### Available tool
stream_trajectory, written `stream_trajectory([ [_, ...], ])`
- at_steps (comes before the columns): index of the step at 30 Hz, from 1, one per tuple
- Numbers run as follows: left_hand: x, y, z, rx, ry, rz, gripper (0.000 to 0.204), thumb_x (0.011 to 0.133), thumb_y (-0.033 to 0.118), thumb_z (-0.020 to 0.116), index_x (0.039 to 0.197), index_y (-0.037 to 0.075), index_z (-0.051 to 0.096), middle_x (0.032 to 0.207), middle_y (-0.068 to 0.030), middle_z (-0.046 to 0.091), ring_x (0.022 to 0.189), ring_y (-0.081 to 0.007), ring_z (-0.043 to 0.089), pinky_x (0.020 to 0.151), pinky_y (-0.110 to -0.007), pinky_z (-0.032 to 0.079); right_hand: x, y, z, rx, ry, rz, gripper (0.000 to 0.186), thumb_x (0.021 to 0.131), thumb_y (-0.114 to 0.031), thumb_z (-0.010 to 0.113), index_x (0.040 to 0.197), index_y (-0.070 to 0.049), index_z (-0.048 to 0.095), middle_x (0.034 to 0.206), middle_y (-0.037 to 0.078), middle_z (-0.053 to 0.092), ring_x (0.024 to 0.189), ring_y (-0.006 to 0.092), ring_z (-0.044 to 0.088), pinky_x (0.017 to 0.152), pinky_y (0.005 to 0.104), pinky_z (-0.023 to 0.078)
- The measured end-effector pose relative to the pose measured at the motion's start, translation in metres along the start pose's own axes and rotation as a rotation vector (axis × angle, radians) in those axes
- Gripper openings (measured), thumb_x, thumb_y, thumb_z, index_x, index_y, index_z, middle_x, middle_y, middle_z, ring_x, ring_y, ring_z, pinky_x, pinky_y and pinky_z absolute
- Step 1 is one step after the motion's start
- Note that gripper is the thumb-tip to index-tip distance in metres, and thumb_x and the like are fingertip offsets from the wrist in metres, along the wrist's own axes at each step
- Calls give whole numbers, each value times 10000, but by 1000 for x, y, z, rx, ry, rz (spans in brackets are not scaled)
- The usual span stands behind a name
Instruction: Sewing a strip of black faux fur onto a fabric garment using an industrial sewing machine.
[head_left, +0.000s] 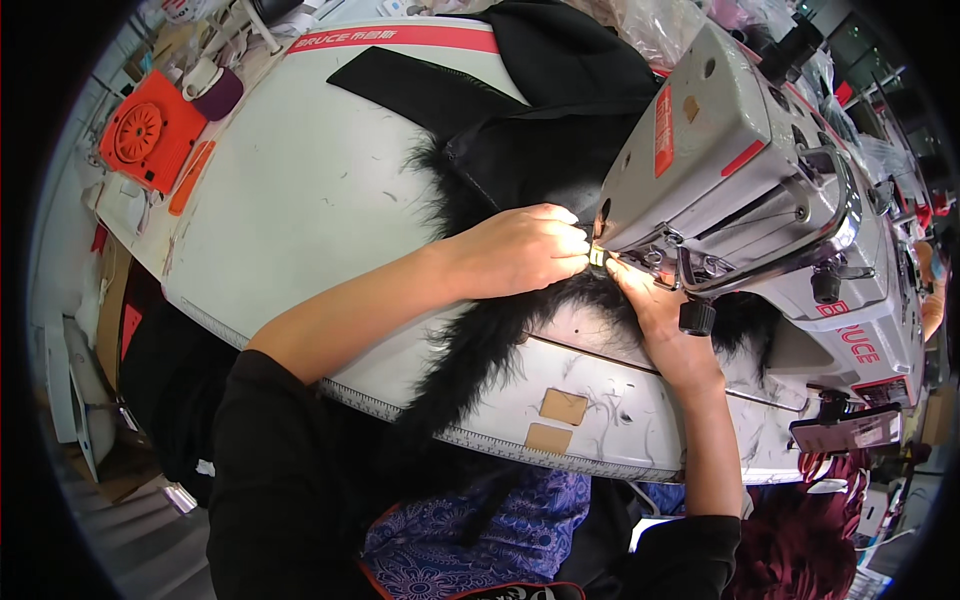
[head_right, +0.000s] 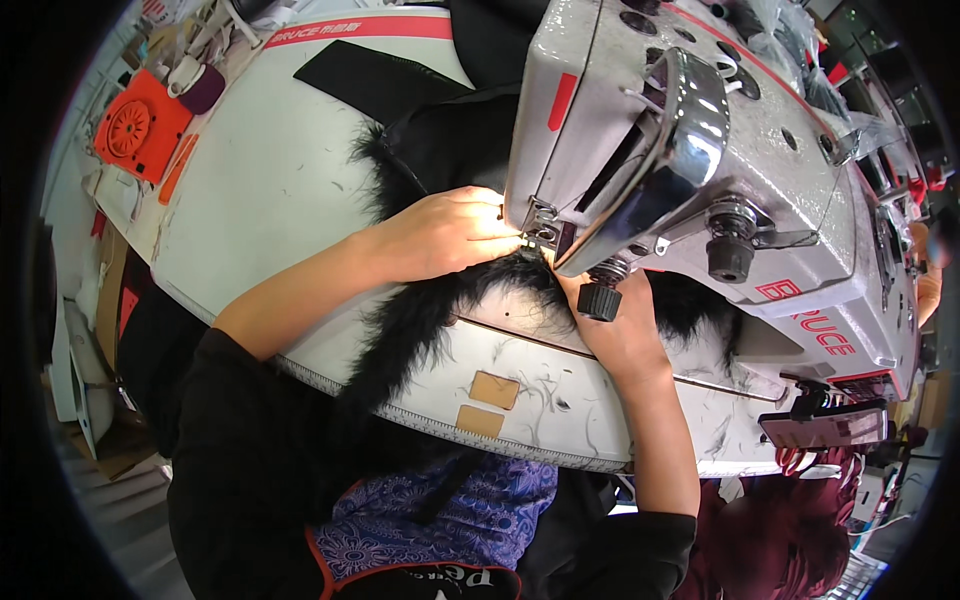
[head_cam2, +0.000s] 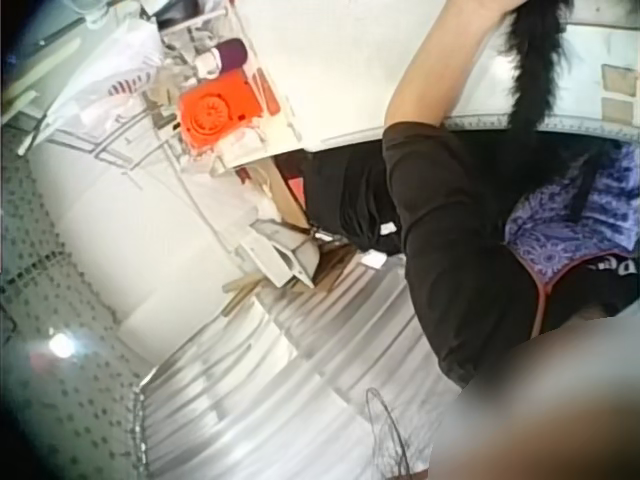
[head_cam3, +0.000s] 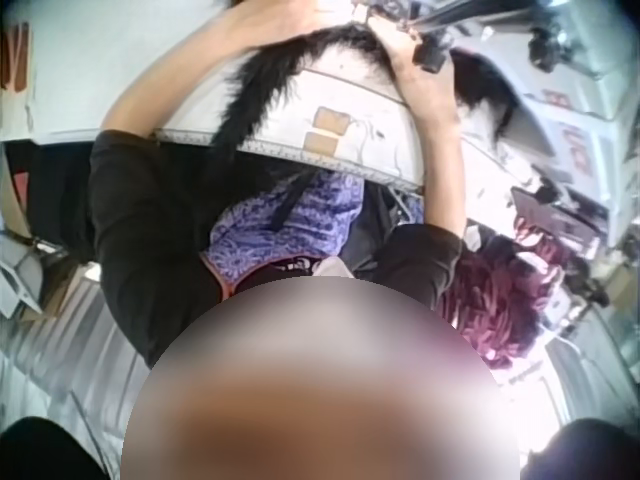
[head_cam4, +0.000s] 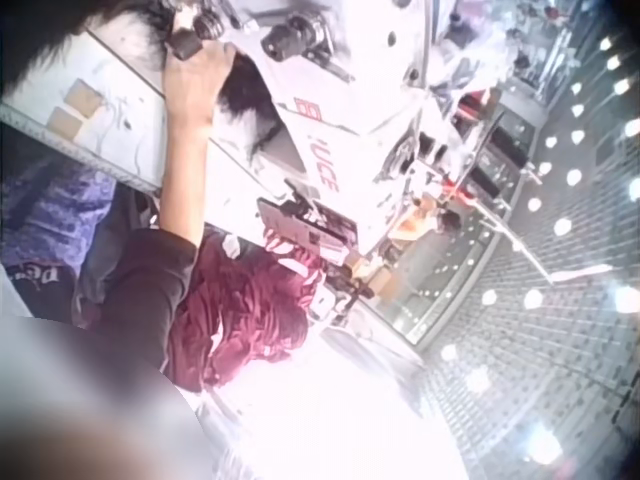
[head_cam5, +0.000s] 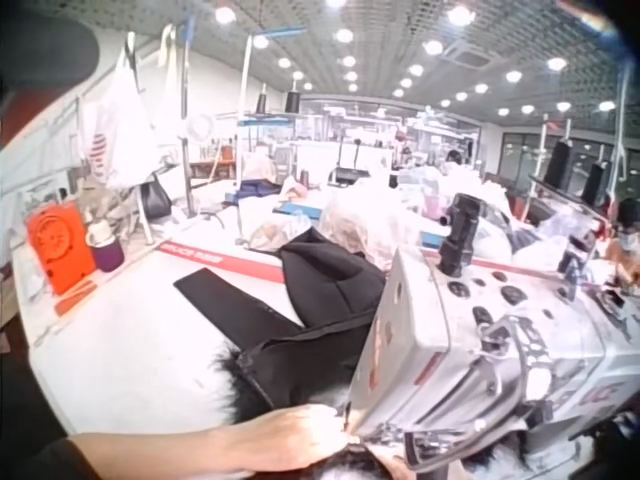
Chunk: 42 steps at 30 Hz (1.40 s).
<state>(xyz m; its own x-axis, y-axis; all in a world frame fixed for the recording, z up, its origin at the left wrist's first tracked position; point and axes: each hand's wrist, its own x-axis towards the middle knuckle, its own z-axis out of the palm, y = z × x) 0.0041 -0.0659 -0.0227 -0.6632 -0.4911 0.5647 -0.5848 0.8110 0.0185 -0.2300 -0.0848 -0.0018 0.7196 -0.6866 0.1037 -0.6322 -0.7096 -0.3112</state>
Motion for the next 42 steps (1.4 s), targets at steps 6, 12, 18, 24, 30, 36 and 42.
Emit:
stream_trajectory([
  [6,5,-4,-1,-65,21,66,75,750,97,525,784,40,559,751,-60,541,784,-209,558,820,-327,445,-3,6,2,22,42,-64,437,782,53,488,1186,-85,580,1166,80,606,1084,261,557,963,363,406],
  [12,3,-3,-1,-59,27,60,62,747,92,529,774,42,551,733,-60,525,774,-210,556,808,-332,446,-2,6,4,82,40,-29,420,784,48,496,1178,-73,580,1194,85,593,1092,257,561,967,357,410],
  [18,3,-4,-2,-46,52,108,94,748,84,528,813,39,578,791,-55,564,824,-194,574,843,-323,445,-3,12,5,97,-49,-24,451,772,74,468,1194,-53,562,1212,98,579,1111,251,555,985,354,400],
  [24,3,-4,-4,-37,10,77,117,751,88,528,837,39,592,824,-55,586,845,-195,580,871,-329,443,-3,8,1,52,-61,-7,483,758,86,463,1208,-64,554,1225,104,567,1129,254,541,987,359,394],
  [30,2,-3,0,-32,31,1,118,756,92,531,840,39,596,822,-59,592,840,-198,582,873,-333,444,0,2,1,25,-56,78,506,753,83,464,1226,-77,549,1223,99,571,1128,244,543,986,358,393],
  [36,1,-2,0,-35,16,69,120,756,110,537,827,36,600,828,-69,596,844,-215,582,865,-338,449,-4,12,6,170,-52,18,494,768,70,455,1229,-80,549,1222,95,570,1109,259,544,995,353,387],
  [42,2,-1,-4,-24,-62,-26,116,757,105,533,824,37,601,819,-62,591,840,-222,576,840,-324,455,-3,8,7,90,22,1,523,736,85,485,1225,-86,556,1207,103,581,1111,274,539,981,363,391],
])
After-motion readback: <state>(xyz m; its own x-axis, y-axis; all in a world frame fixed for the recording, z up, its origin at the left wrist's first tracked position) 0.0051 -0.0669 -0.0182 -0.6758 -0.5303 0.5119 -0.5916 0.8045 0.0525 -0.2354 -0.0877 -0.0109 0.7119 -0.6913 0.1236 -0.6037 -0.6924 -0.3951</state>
